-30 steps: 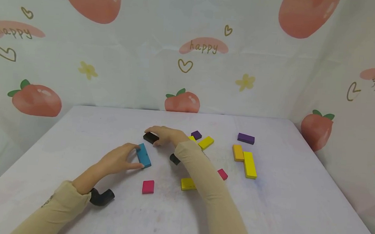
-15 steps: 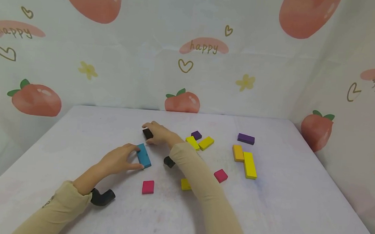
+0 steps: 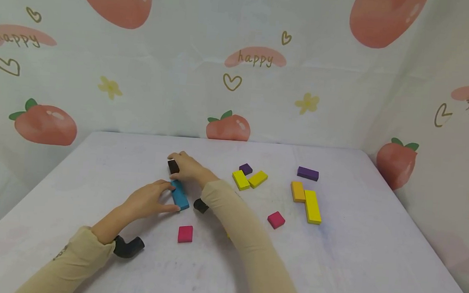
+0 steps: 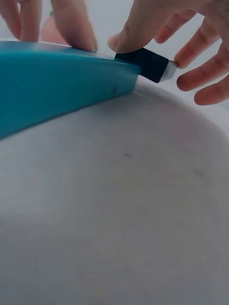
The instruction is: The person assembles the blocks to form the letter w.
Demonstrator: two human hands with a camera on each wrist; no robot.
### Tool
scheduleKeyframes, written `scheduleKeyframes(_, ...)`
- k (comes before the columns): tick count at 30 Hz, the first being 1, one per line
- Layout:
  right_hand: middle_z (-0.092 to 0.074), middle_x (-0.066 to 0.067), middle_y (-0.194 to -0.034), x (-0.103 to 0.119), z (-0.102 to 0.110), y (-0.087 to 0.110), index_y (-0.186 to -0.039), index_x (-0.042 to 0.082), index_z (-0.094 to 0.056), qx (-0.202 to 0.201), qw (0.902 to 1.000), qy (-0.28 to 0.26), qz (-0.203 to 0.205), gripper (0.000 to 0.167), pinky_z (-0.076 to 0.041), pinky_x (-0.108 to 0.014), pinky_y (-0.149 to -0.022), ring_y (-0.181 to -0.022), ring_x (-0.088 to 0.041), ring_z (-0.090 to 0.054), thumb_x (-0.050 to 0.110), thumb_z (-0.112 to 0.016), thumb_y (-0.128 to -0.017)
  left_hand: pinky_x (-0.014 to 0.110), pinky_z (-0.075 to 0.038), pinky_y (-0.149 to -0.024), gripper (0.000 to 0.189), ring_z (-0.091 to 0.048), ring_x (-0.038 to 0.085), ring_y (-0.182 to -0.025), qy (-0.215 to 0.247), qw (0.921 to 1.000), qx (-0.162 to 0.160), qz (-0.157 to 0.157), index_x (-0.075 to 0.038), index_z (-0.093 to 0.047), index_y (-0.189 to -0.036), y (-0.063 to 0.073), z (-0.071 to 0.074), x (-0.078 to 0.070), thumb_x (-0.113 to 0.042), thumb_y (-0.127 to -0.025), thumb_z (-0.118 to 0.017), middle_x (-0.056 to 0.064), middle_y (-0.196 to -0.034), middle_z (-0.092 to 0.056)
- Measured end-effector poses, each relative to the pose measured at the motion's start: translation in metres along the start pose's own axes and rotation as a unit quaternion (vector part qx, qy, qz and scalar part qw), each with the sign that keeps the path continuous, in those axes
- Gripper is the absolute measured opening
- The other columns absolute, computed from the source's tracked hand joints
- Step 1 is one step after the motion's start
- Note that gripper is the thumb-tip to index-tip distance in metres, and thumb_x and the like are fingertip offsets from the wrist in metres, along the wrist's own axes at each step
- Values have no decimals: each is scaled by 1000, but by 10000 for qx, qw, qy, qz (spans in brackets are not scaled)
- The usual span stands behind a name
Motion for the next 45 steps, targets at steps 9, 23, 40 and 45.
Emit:
scheduleKeyframes(9, -43, -16, -137, 3, -6, -2, -140, 9, -36, 226, 9996, -145, -53, 59, -38, -35, -107, -124, -23, -46, 22, -63, -89, 49, -47, -94, 64, -55, 38, -116, -38, 10000, 35, 73, 2, -56, -123, -1, 0, -1, -41, -78, -72, 20, -134, -52)
scheduleKeyframes(23, -45, -16, -136, 0, -7, 1, -140, 7, -35, 394, 9983, -431, -13, 49, -42, -30, -98, -107, -22, -50, 14, -52, -95, 49, -49, -91, 62, -57, 38, -111, -106, 9999, 44, -16, 1, -58, -120, -1, 1, -3, -41, -77, -73, 19, -130, -54)
scheduleKeyframes(40, -43, -13, -142, -2, -8, 1, -139, 5, -38, 356, 9977, -582, 0, 48, -42, -31, -103, -118, -24, -52, 12, -55, -94, 51, -50, -86, 61, -55, 43, -111, -24, 10000, 8, 19, -1, -59, -119, 0, 1, -1, -42, -76, -73, 21, -135, -48)
scheduleKeyframes(45, -42, -12, -143, -3, -9, 1, -139, 7, -38, 390, 9973, -624, -50, 49, -42, -32, -103, -117, -24, -52, 13, -54, -94, 52, -50, -87, 59, -53, 44, -116, 45, 9999, 122, 45, -2, -57, -118, -1, -1, 0, -41, -77, -73, 22, -138, -47)
Point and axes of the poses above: each hand's wrist, its own y-axis away from the middle knuckle, its own z-axis out of the back of the hand, x = y × z, the point moved 8 cm from there along -y, towards the middle knuckle
